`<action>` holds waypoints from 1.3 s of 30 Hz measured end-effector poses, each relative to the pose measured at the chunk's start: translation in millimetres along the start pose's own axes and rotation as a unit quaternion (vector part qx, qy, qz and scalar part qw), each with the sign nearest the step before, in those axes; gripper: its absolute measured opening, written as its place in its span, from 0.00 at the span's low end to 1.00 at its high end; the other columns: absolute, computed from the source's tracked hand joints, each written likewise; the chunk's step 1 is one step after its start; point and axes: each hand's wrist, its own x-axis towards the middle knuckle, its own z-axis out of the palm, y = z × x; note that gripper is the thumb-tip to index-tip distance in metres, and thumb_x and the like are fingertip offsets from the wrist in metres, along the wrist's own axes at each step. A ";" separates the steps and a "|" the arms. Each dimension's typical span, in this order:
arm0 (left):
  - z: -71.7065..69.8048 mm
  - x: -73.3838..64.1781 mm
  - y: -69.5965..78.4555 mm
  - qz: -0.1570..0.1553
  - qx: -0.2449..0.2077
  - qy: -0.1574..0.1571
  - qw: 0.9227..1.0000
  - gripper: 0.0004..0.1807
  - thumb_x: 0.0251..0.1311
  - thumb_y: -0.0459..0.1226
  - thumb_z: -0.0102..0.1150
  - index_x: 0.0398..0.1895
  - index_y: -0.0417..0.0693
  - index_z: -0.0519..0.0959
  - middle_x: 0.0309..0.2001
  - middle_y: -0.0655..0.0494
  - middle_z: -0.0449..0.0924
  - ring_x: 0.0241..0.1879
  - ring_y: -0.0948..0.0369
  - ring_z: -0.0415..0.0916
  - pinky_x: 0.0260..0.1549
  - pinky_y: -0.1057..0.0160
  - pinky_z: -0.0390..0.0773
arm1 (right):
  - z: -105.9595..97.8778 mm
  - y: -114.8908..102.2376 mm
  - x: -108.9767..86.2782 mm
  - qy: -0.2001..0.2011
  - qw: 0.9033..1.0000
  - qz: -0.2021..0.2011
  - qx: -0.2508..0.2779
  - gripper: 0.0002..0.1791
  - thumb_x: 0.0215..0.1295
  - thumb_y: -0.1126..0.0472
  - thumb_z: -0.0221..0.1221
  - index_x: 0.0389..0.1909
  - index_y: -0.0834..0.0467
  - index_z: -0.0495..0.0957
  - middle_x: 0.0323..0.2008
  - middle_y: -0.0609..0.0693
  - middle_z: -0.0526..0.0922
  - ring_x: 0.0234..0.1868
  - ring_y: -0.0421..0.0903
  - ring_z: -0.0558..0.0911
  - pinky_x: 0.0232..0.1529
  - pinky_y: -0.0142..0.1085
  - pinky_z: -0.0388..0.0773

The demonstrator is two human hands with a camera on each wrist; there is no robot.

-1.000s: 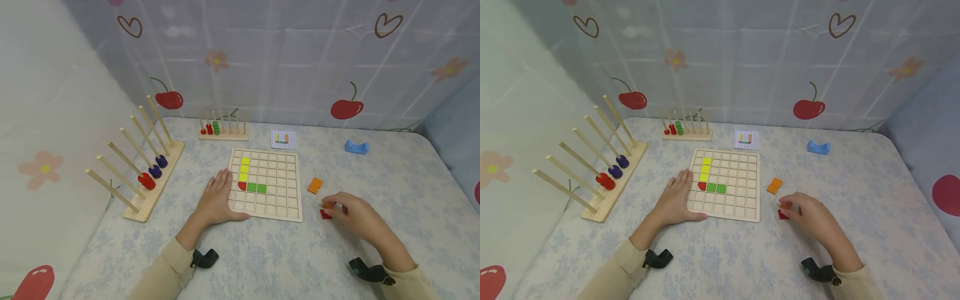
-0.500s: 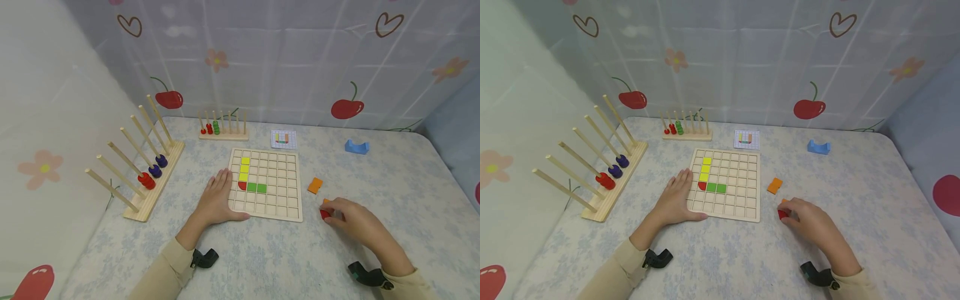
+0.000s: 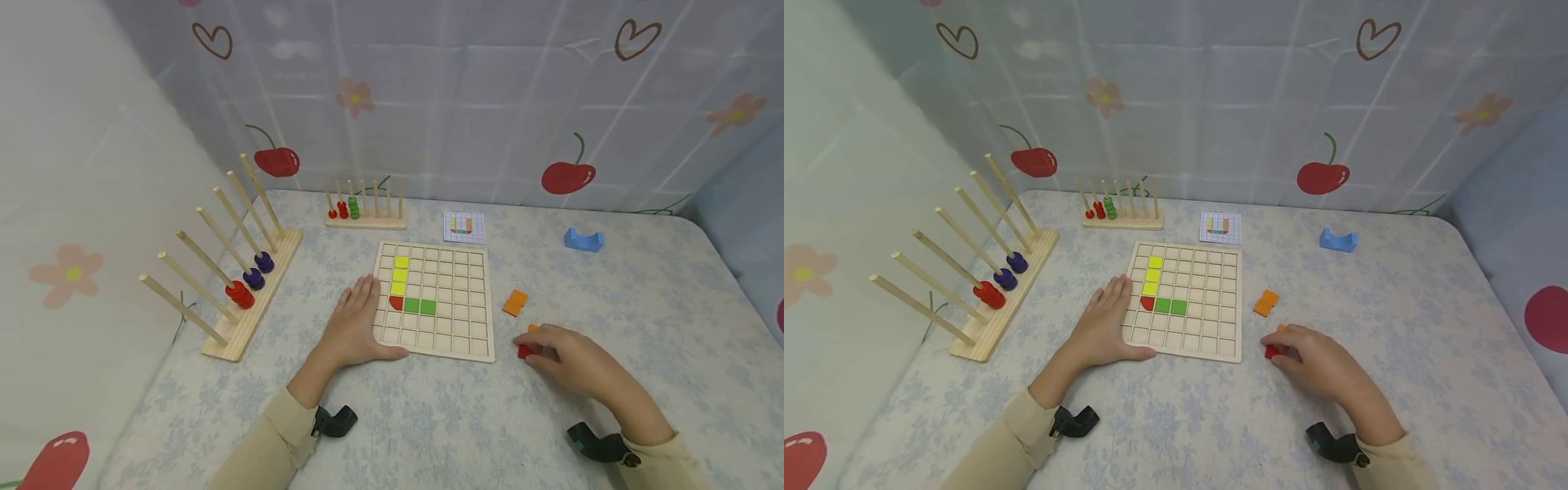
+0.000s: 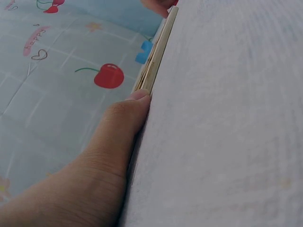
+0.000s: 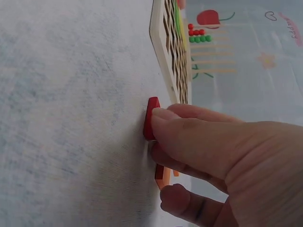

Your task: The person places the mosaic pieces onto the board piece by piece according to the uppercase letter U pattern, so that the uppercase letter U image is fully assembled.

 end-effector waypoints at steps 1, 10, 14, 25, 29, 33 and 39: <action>0.2 -0.1 -0.1 0.001 0.000 0.001 1.000 0.80 0.32 0.81 0.58 0.80 0.43 0.37 0.81 0.49 0.33 0.81 0.56 0.29 0.78 0.49 0.38 | -0.7 0.4 0.2 -0.005 1.000 -0.004 0.004 0.15 0.63 0.59 0.66 0.52 0.47 0.83 0.39 0.36 0.80 0.34 0.32 0.72 0.34 0.31 0.73; -0.5 -0.3 0.7 0.002 0.006 0.001 1.000 0.80 0.32 0.82 0.57 0.80 0.42 0.37 0.81 0.49 0.34 0.81 0.55 0.30 0.78 0.49 0.38 | -0.9 1.2 2.6 -0.004 0.999 -0.010 0.030 0.11 0.60 0.59 0.69 0.43 0.46 0.82 0.35 0.36 0.78 0.35 0.33 0.73 0.35 0.31 0.74; -0.8 0.0 1.1 0.003 0.004 0.002 1.000 0.80 0.32 0.81 0.58 0.80 0.41 0.38 0.81 0.48 0.34 0.81 0.54 0.31 0.78 0.48 0.39 | -3.2 3.8 1.5 -0.010 0.999 -0.007 0.037 0.12 0.61 0.56 0.68 0.46 0.46 0.83 0.37 0.37 0.78 0.33 0.33 0.70 0.32 0.30 0.71; -1.9 1.0 1.6 -0.001 0.000 0.001 1.000 0.80 0.32 0.80 0.59 0.80 0.41 0.38 0.81 0.48 0.34 0.81 0.55 0.31 0.78 0.49 0.38 | -3.2 7.2 2.6 0.006 0.998 -0.019 0.059 0.11 0.58 0.60 0.70 0.35 0.43 0.79 0.35 0.37 0.76 0.33 0.35 0.70 0.33 0.29 0.69; -1.3 0.7 1.1 0.005 0.001 0.006 1.000 0.80 0.32 0.81 0.58 0.80 0.41 0.39 0.81 0.47 0.35 0.81 0.53 0.32 0.78 0.47 0.40 | -1.2 5.8 4.6 0.020 0.998 -0.009 0.063 0.12 0.59 0.60 0.70 0.32 0.42 0.76 0.30 0.36 0.76 0.30 0.35 0.70 0.31 0.29 0.68; -1.6 0.4 1.3 0.004 0.001 0.003 1.000 0.80 0.32 0.81 0.58 0.80 0.41 0.38 0.81 0.48 0.34 0.81 0.54 0.31 0.78 0.48 0.39 | -1.3 3.6 8.1 0.028 0.996 0.013 0.079 0.09 0.61 0.59 0.68 0.34 0.42 0.78 0.27 0.39 0.75 0.27 0.36 0.69 0.27 0.30 0.68; -2.1 0.2 1.7 -0.001 0.002 -0.004 1.000 0.80 0.33 0.81 0.59 0.80 0.42 0.37 0.81 0.49 0.33 0.81 0.55 0.30 0.78 0.49 0.37 | -0.4 -2.8 20.0 0.051 0.994 0.028 0.095 0.07 0.63 0.58 0.67 0.37 0.44 0.79 0.27 0.43 0.76 0.24 0.39 0.69 0.25 0.30 0.68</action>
